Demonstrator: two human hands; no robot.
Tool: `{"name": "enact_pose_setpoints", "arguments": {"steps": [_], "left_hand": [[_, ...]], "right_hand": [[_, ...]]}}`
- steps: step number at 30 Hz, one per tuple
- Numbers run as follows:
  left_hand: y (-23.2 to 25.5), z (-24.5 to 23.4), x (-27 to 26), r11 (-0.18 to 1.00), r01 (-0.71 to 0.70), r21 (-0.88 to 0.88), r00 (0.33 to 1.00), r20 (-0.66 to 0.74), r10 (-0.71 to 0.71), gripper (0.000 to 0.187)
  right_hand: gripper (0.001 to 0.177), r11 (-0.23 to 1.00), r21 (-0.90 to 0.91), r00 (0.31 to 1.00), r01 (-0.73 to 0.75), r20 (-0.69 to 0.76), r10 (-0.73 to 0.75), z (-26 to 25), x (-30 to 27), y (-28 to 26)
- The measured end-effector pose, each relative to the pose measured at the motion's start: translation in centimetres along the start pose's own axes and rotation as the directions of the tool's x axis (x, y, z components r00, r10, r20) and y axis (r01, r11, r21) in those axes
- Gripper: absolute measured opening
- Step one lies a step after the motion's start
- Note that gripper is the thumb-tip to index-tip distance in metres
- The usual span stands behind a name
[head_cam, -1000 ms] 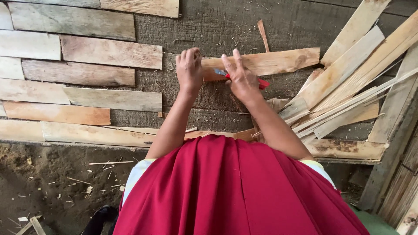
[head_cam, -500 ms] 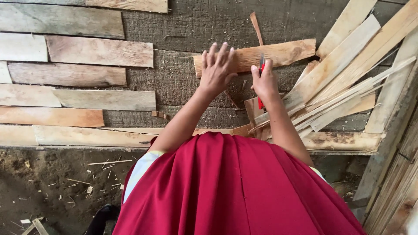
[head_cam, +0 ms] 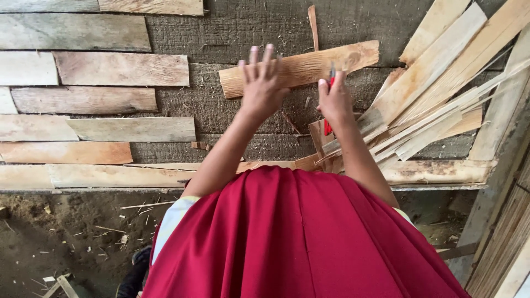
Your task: The person uses a red utility knife to trim the edges of wooden planks on a workbench. They repeatedly cut thin strips from the planks, then place the trimmed pieces into a wall panel arrangement.
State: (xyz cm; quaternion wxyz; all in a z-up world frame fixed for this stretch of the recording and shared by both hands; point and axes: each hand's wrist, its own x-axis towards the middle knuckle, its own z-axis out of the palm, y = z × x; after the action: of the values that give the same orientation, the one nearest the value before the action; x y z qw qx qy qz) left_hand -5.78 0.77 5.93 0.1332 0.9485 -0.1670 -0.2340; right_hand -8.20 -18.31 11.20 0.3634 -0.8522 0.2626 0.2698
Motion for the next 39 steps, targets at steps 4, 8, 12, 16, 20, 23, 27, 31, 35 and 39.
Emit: {"name": "enact_pose_setpoints", "arguments": {"steps": [4, 8, 12, 16, 20, 23, 27, 31, 35, 39], "left_hand": [[2.1, 3.8, 3.2, 0.998, -0.022, 0.059, 0.997, 0.079, 0.017, 0.088], [2.9, 6.0, 5.2, 0.986, -0.083, 0.148, 0.974, -0.196, 0.111, 0.083], [3.2, 4.7, 5.2, 0.997, -0.038, 0.070, 0.997, 0.068, 0.033, 0.073], [2.9, 5.2, 5.2, 0.990, -0.064, 0.128, 0.998, 0.036, 0.060, 0.073], [2.7, 5.4, 5.5, 0.994, -0.065, 0.091, 0.996, 0.062, 0.060, 0.073], [2.8, 5.3, 5.6, 0.997, -0.062, 0.055, 0.995, 0.082, 0.057, 0.075], [3.2, 4.1, 5.6, 0.999, -0.048, 0.012, 0.989, 0.143, 0.046, 0.073], [3.8, 1.8, 5.3, 0.999, -0.031, -0.025, 0.970, 0.239, 0.036, 0.076], [3.9, 1.4, 5.3, 0.999, -0.012, -0.048, 0.967, 0.254, 0.023, 0.077], [3.5, 2.0, 5.5, 0.997, -0.016, -0.074, 0.968, 0.248, 0.034, 0.073]], "right_hand": [[0.034, 0.968, -0.238, 0.995, 0.075, -0.045, -0.088, 3.0, 4.1, 2.7], [0.035, 0.841, -0.516, 0.971, 0.164, -0.068, -0.231, 3.2, 6.4, 3.1], [0.038, 0.875, -0.468, 0.990, 0.127, 0.000, -0.144, 2.6, 6.7, 2.1], [0.035, 0.852, -0.501, 0.978, 0.154, -0.044, -0.203, 3.1, 7.5, 2.9], [0.036, 0.864, -0.488, 0.988, 0.121, -0.026, -0.153, 3.0, 7.0, 2.2], [0.029, 0.877, -0.467, 0.988, 0.111, -0.045, -0.149, 3.1, 6.8, 2.2], [0.029, 0.871, -0.481, 0.987, 0.097, -0.069, -0.148, 3.4, 7.2, 2.6], [0.032, 0.879, -0.466, 0.990, 0.100, -0.040, -0.134, 3.1, 7.0, 2.6], [0.035, 0.849, -0.510, 0.980, 0.139, -0.053, -0.192, 3.3, 7.4, 2.9], [0.034, 0.856, -0.506, 0.989, 0.110, -0.028, -0.144, 3.1, 7.2, 2.4]]}}
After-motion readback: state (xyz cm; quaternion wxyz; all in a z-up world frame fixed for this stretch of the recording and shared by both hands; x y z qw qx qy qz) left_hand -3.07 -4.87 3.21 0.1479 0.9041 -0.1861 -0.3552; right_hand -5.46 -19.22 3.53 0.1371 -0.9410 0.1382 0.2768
